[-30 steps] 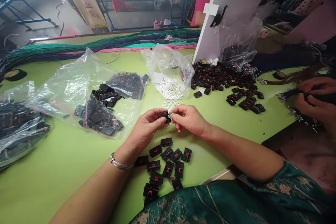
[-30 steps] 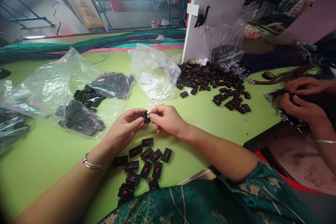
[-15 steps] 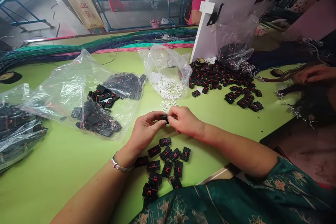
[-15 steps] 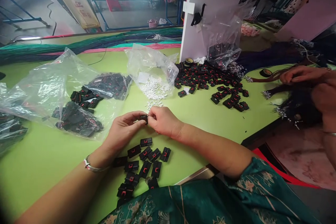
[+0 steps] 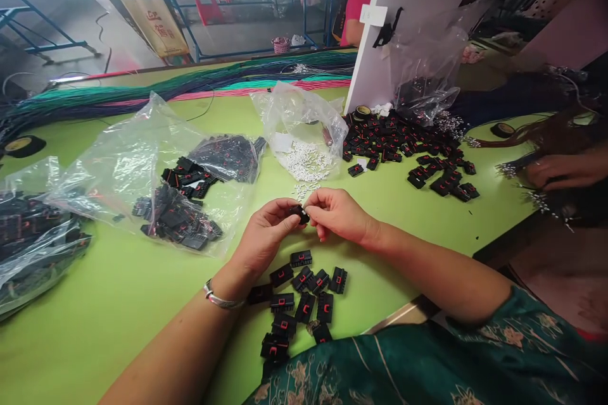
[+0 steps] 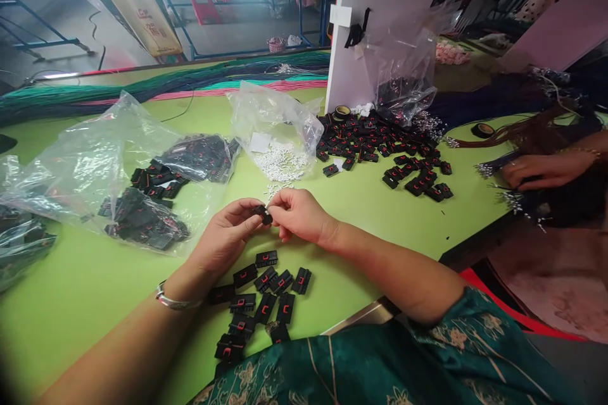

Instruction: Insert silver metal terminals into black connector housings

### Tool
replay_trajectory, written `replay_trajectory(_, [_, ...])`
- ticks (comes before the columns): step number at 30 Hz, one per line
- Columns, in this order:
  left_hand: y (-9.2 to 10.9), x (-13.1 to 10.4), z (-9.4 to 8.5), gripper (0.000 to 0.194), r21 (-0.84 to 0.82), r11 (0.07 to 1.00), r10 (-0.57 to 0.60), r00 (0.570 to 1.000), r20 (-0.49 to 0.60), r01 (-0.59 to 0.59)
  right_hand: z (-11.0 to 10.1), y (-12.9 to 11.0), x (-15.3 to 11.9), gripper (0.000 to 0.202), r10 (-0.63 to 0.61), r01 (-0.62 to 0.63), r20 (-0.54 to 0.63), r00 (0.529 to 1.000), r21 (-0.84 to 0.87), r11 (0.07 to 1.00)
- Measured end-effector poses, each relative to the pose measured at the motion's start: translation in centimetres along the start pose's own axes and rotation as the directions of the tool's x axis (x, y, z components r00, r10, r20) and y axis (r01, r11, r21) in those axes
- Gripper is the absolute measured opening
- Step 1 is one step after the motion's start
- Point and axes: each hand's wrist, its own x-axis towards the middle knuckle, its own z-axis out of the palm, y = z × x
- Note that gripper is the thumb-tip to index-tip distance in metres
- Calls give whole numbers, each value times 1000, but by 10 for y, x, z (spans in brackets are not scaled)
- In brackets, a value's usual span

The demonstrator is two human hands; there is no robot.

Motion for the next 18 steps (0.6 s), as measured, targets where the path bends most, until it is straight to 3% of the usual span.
replay_trajectory(4, [1,-1,2,29,-4,1000,-20,999,-28,20,2,3,0,5,-19,16,-22,1000,-98,995])
replay_trajectory(7, [0,-1,4,31,-19,999,-37,997,-64,36,4,7,1,7,-108,88,-71,992,-242,966])
replay_trajectory(10, [-2,-1,3,31,4,999,-32,996,-88,33,8,12,3,11,-240,173,-98,966,-446,878])
replay_trajectory(13, [-4,0,1,30,34,999,-24,994,-103,28,12,13,3,12,-285,185,-80,955,-590,786])
replay_trajectory(15, [-5,0,0,29,20,1000,-16,994,-107,19,13,12,1,12,-296,189,-93,951,-583,790])
replay_trajectory(18, [-4,1,0,29,-39,999,-7,997,-81,4,12,8,-1,10,-172,123,-118,978,-340,932])
